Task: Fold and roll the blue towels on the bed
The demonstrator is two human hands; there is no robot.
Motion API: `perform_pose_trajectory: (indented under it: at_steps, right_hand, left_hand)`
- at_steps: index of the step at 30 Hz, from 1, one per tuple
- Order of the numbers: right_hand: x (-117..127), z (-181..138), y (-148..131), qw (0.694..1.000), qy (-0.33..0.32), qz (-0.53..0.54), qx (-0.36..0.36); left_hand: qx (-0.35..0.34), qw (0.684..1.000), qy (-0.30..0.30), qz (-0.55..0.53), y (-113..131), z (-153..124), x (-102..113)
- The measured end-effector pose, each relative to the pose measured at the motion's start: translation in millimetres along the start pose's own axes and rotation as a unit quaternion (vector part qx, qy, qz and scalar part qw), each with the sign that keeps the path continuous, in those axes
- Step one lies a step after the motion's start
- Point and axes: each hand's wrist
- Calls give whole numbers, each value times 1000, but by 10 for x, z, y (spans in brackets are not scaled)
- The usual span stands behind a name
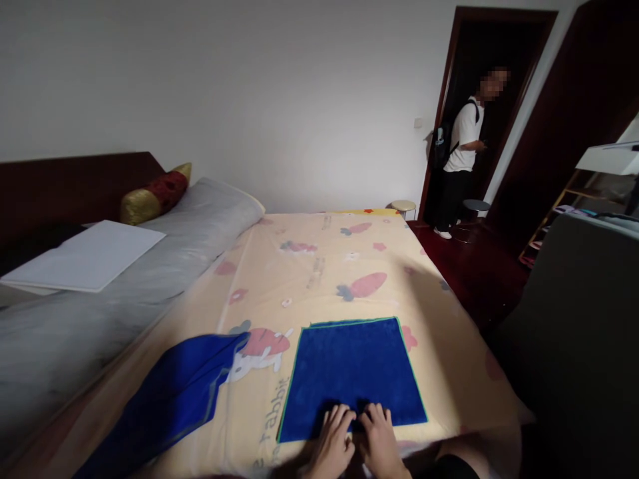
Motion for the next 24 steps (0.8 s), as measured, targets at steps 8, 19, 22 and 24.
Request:
perform_pose_trajectory:
  at_steps: [8,19,22,24]
  right_hand:
    - [213,-175,777,990,70,-4,-123]
    - [574,-270,1474,970,87,203,-106]
    - [696,-259,1480,964,88,242,-74]
    - [749,-253,1469,960,82,264,-56]
  left_hand:
    - [133,988,74,6,-513,-265,309]
    - [104,973,65,-197,-1370,-533,769]
    - [101,956,65,-269,-1385,-481,779]
    - [98,951,73,-286,-1397,-451,783]
Point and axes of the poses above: each hand's wrist, its own z-axis towards the middle knuckle, its own x-axis out of the back of the hand, y = z × x, and after that the axes turned 13 degrees about -y, right-handed
